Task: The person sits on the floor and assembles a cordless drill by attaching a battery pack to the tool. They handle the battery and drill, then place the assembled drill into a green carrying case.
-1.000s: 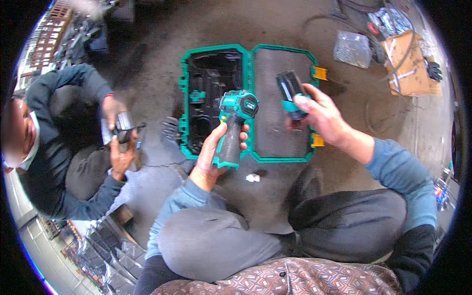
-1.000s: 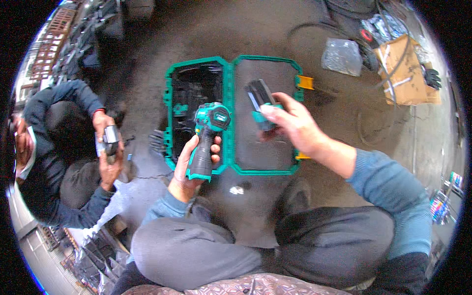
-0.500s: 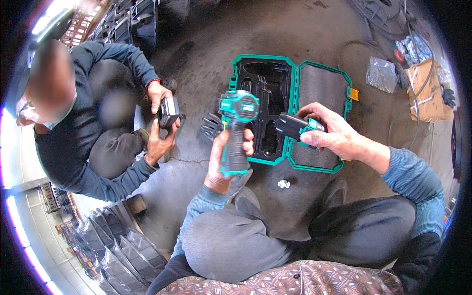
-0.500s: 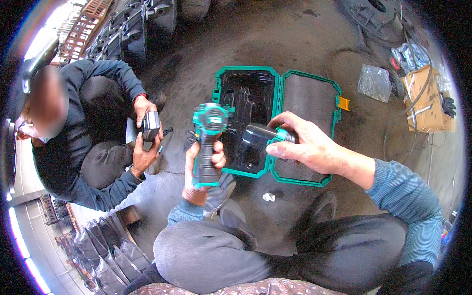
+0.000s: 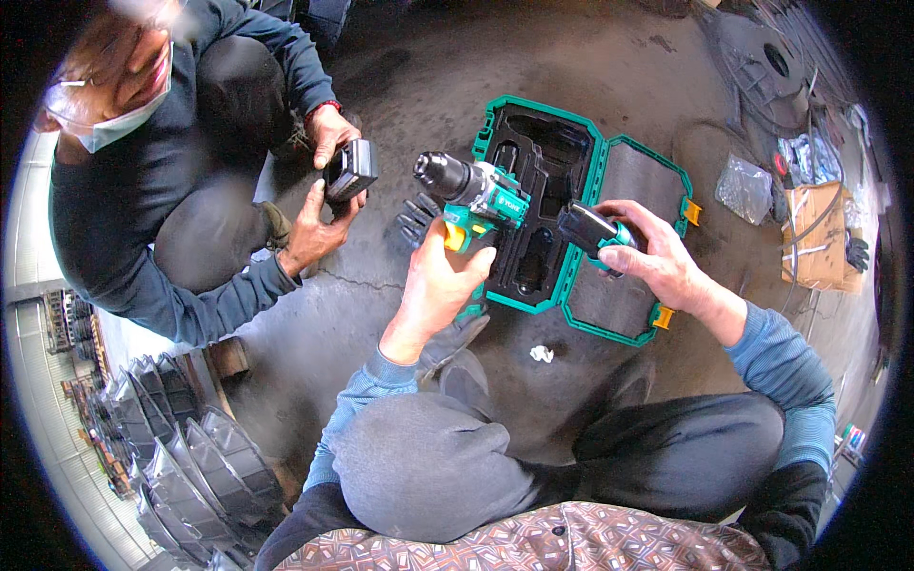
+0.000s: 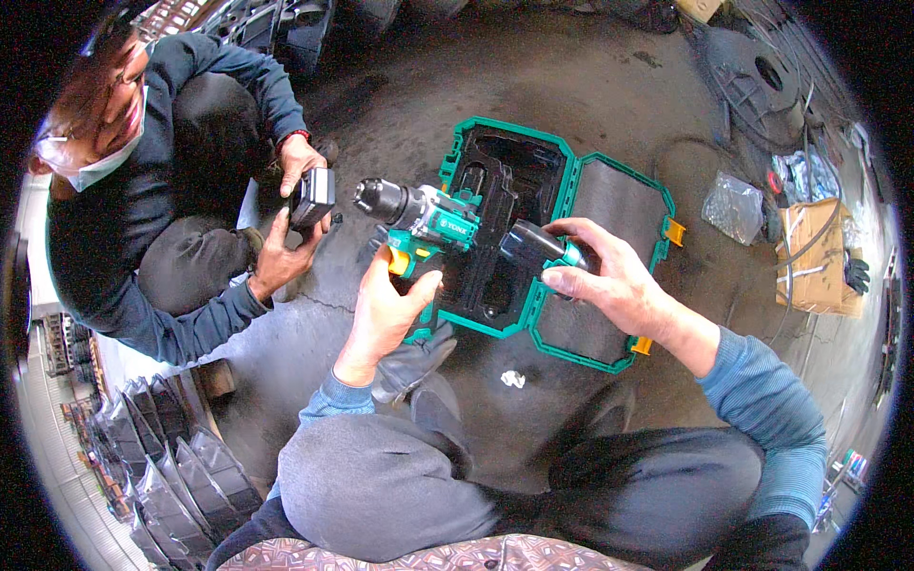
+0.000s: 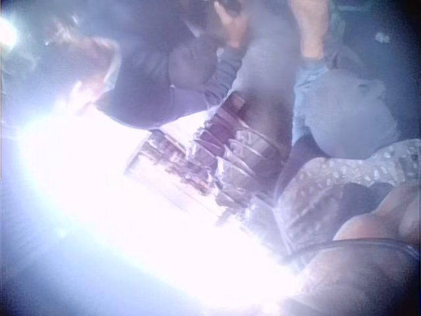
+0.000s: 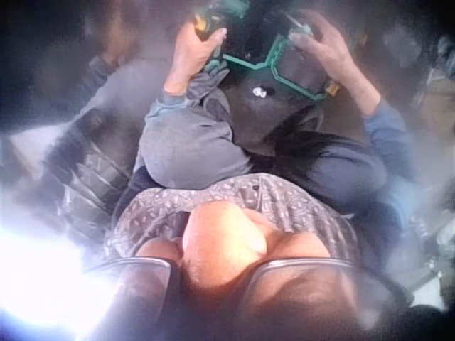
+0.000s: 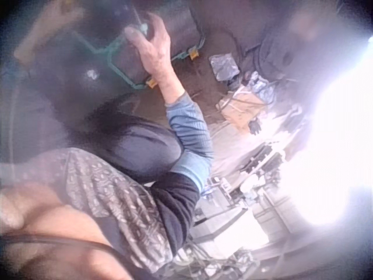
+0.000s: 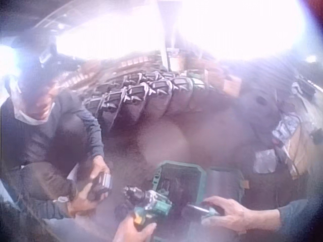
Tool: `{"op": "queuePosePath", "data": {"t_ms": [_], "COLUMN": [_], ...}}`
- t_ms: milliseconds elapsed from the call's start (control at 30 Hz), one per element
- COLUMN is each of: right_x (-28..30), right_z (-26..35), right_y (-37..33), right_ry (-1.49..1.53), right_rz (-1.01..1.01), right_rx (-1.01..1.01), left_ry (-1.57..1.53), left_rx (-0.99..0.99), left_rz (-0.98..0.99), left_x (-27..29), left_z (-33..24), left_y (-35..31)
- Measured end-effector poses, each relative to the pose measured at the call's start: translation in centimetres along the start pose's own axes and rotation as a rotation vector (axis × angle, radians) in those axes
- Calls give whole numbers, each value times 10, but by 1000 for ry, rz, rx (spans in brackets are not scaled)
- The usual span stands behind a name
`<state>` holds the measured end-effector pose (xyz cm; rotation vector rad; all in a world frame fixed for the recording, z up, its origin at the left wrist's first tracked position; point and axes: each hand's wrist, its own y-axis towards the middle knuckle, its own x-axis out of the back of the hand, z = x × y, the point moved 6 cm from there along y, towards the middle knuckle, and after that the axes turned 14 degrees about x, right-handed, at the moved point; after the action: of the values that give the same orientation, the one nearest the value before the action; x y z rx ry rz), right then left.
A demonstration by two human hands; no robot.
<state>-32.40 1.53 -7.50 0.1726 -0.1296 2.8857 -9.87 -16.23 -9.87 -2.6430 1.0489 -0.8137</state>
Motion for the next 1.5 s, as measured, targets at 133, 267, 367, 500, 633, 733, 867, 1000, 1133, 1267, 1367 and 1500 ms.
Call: {"op": "queuePosePath", "data": {"t_ms": [133, 267, 367, 500, 633, 733, 867, 1000, 1133, 1267, 1367, 1500], "right_x": [-7, -5, -16, -48, -70, -81, -98, -111, -124, -134, -142, -148], "right_z": [0, -7, -5, -1, 13, 16, 16, 21, 27, 26, 24, 28], "right_y": [3, 3, 3, -1, -4, 5, 13, 17, 24, 27, 31, 34], "right_ry": [107, 132, 118, 354, 542, 465, 408, 460, 476, 568, 599, 653], "right_rz": [-18, -21, 57, 184, 155, 192, 211, 218, 233, 209, 184, 157], "right_rx": [-62, -115, -112, -205, -289, -250, -265, -340, -360, -369, -389, -410], "left_ry": [-25, -637, -1045, -1607, -1773, -1799, -1739, -1858, -1853, -1799, -1673, -1675], "left_rx": [-45, 219, 323, 443, 497, 490, 465, 501, 484, 444, 385, 332], "left_rz": [-20, 346, 413, 436, 273, 143, -26, 11, 93, 159, 193, 255], "left_x": [6, -8, -15, -31, -31, -26, -16, -10, -7, -7, -5, -1], "left_z": [4, 9, 10, 25, 46, 60, 63, 66, 77, 76, 64, 61], "left_y": [-3, 6, 10, 31, 47, 51, 51, 53, 54, 49, 40, 34]}}
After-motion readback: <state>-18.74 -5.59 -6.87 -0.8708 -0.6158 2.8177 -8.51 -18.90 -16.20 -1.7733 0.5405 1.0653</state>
